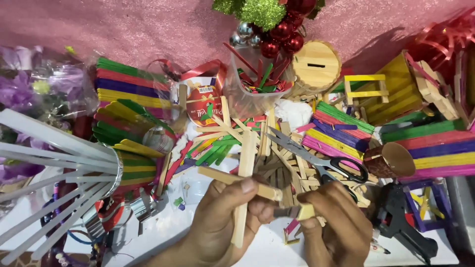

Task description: Assembling and gluing popsicle sticks together to create a decorative cross-shaped structure.

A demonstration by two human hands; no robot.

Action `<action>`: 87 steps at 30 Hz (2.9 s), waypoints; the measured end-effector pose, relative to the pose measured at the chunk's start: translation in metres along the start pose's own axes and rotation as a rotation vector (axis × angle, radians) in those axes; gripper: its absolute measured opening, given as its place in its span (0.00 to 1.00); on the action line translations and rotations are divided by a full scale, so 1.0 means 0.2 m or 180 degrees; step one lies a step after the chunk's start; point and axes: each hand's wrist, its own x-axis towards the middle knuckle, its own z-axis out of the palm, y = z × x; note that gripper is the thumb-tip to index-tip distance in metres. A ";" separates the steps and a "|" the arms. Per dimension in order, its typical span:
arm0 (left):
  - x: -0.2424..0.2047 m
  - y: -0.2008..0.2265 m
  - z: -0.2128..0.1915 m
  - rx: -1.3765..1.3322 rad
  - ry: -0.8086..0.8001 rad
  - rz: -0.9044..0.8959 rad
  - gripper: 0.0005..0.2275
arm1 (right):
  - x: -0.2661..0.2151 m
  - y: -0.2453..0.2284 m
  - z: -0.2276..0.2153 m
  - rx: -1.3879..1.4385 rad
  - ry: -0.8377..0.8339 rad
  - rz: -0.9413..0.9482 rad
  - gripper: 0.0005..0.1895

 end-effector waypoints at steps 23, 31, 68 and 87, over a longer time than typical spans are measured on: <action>-0.01 -0.04 -0.06 0.0009 -0.0128 -0.0040 0.09 | -0.01 0.06 0.02 0.0046 0.0151 -0.0084 0.18; -0.03 0.05 -0.01 0.0193 -0.0236 0.0005 0.13 | -0.10 0.18 -0.09 -0.0057 0.0263 0.1015 0.18; 0.01 0.09 0.07 0.3328 -0.0169 0.1865 0.11 | -0.14 0.34 -0.06 0.3032 0.0323 0.2263 0.11; 0.01 0.20 0.18 0.4077 -0.0729 0.2303 0.07 | -0.19 0.32 -0.13 0.3168 -0.0134 0.1894 0.16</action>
